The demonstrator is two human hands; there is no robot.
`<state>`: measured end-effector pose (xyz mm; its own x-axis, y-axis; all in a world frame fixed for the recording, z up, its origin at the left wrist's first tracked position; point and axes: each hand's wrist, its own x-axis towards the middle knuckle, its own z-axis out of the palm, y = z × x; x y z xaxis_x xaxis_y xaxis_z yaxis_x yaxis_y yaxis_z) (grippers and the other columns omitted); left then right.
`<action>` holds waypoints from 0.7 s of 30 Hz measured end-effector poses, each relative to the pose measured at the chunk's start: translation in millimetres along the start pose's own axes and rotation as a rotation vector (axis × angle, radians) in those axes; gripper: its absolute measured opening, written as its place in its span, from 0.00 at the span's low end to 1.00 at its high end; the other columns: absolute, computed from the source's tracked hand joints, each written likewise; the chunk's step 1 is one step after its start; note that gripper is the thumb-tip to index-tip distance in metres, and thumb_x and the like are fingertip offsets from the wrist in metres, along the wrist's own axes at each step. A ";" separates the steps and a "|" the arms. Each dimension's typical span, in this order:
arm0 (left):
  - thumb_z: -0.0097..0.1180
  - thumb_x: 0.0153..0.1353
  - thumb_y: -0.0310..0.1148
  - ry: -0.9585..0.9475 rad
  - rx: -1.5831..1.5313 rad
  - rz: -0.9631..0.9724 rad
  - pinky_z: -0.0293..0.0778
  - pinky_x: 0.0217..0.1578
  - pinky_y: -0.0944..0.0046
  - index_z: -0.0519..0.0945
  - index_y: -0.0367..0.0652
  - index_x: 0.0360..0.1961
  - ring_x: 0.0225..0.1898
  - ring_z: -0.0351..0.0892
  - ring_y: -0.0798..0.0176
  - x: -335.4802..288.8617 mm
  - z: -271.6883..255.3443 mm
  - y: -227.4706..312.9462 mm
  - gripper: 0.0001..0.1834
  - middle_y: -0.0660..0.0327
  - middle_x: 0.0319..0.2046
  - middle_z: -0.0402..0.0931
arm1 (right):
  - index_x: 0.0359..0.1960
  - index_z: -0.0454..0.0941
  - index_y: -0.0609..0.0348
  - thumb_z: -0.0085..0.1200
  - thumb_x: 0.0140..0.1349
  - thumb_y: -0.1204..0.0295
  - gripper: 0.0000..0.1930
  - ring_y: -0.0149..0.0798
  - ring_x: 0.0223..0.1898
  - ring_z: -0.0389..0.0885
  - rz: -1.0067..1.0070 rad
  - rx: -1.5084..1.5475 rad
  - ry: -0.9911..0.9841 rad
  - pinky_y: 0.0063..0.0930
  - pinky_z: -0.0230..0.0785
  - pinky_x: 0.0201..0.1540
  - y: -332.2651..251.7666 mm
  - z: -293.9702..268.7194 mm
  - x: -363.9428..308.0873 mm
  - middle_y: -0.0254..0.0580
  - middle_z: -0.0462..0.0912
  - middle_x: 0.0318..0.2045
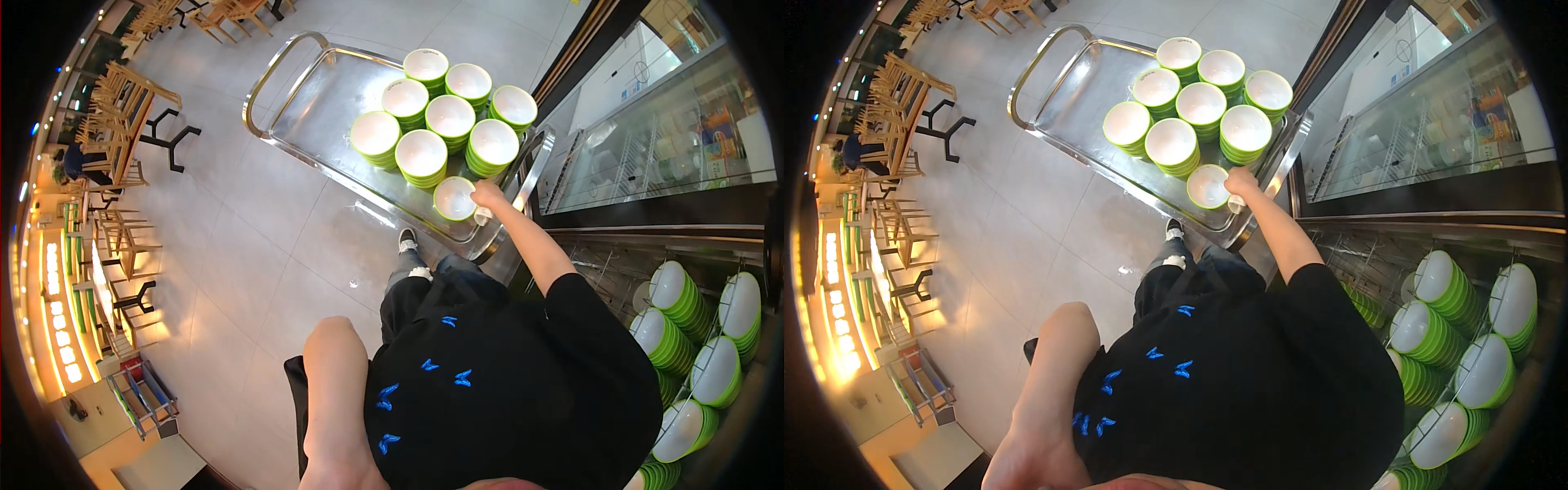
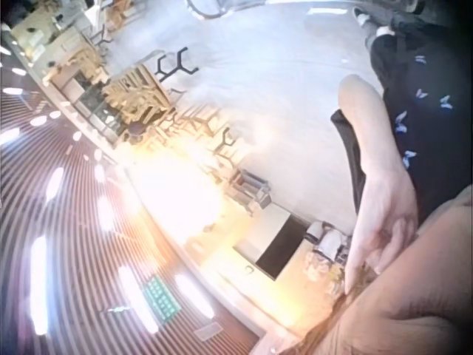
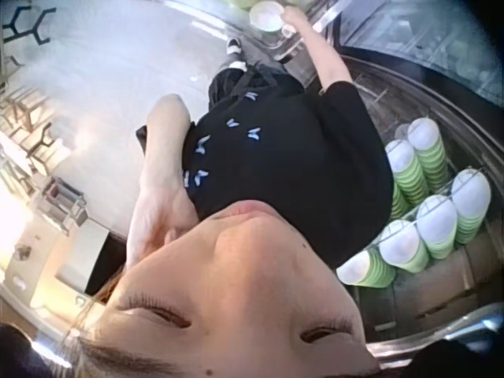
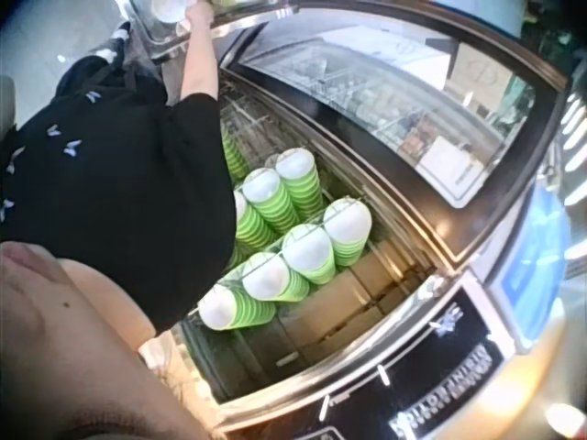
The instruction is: Cleaning and drying plastic bowls while placing them on a cart in a restaurant.
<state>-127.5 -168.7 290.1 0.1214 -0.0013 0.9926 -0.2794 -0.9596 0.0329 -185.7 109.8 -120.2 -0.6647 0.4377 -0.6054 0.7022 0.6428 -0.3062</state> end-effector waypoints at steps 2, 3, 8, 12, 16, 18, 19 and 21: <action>0.42 0.48 0.32 0.039 0.430 0.229 0.53 0.41 0.60 0.63 0.46 0.14 0.12 0.59 0.72 -12.9 -27.6 -9.2 0.08 0.69 0.07 0.60 | 0.30 0.73 0.65 0.42 0.40 0.71 0.15 0.49 0.37 0.71 0.019 0.035 0.048 0.36 0.64 0.39 27.7 -2.3 -2.5 0.55 0.72 0.34; 0.42 0.46 0.31 0.057 0.654 0.333 0.56 0.38 0.60 0.60 0.43 0.08 0.10 0.57 0.71 -15.8 -39.7 -12.1 0.13 0.68 0.05 0.58 | 0.29 0.73 0.66 0.42 0.39 0.70 0.15 0.50 0.36 0.72 -0.025 -0.016 0.014 0.36 0.64 0.38 35.1 -6.7 -5.4 0.56 0.73 0.32; 0.40 0.48 0.31 0.094 1.025 0.686 0.57 0.37 0.63 0.60 0.44 0.08 0.10 0.57 0.73 -24.5 -74.9 15.3 0.14 0.70 0.05 0.58 | 0.20 0.72 0.68 0.41 0.36 0.70 0.13 0.53 0.29 0.72 -0.346 0.009 0.089 0.39 0.64 0.33 8.2 -47.9 -52.0 0.59 0.72 0.22; 0.47 0.43 0.38 0.715 1.270 0.240 0.52 0.16 0.63 0.56 0.44 0.08 0.09 0.54 0.65 -88.1 -106.4 7.0 0.17 0.64 0.06 0.56 | 0.19 0.71 0.68 0.43 0.38 0.69 0.12 0.52 0.22 0.71 -0.362 0.138 0.170 0.36 0.63 0.26 -50.4 -126.3 -147.4 0.55 0.71 0.16; 0.56 0.34 0.38 0.556 0.852 -1.250 0.48 0.50 0.57 0.53 0.36 0.48 0.52 0.49 0.51 -171.9 -158.8 -8.3 0.39 0.49 0.51 0.49 | 0.23 0.71 0.67 0.45 0.43 0.69 0.11 0.48 0.20 0.71 -0.282 0.345 0.327 0.31 0.62 0.23 -103.6 -163.9 -216.3 0.54 0.70 0.15; 0.55 0.35 0.33 0.572 0.467 -1.420 0.47 0.52 0.61 0.45 0.38 0.53 0.53 0.48 0.55 -185.1 -166.7 -19.5 0.44 0.50 0.51 0.48 | 0.24 0.71 0.67 0.46 0.44 0.69 0.11 0.47 0.20 0.71 -0.274 0.430 0.429 0.30 0.62 0.23 -125.6 -166.1 -231.7 0.53 0.70 0.15; 0.54 0.36 0.32 0.660 0.248 -1.412 0.48 0.51 0.61 0.46 0.39 0.53 0.53 0.50 0.56 -180.3 -171.9 -24.0 0.42 0.51 0.50 0.50 | 0.24 0.71 0.66 0.46 0.45 0.70 0.10 0.47 0.20 0.71 -0.282 0.454 0.562 0.29 0.62 0.23 -131.9 -164.5 -235.7 0.53 0.70 0.15; 0.53 0.37 0.31 0.716 0.009 -1.399 0.49 0.51 0.62 0.46 0.40 0.53 0.52 0.51 0.57 -178.3 -181.3 -31.8 0.41 0.52 0.49 0.51 | 0.26 0.71 0.64 0.48 0.45 0.71 0.09 0.42 0.21 0.72 -0.315 0.494 0.834 0.25 0.63 0.26 -136.5 -159.3 -231.8 0.48 0.72 0.19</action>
<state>-312.9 -87.0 133.3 -0.1907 0.9813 0.0242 -0.3303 -0.0873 0.9398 -168.1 20.7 179.0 -0.6706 0.7136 0.2025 0.3661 0.5559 -0.7463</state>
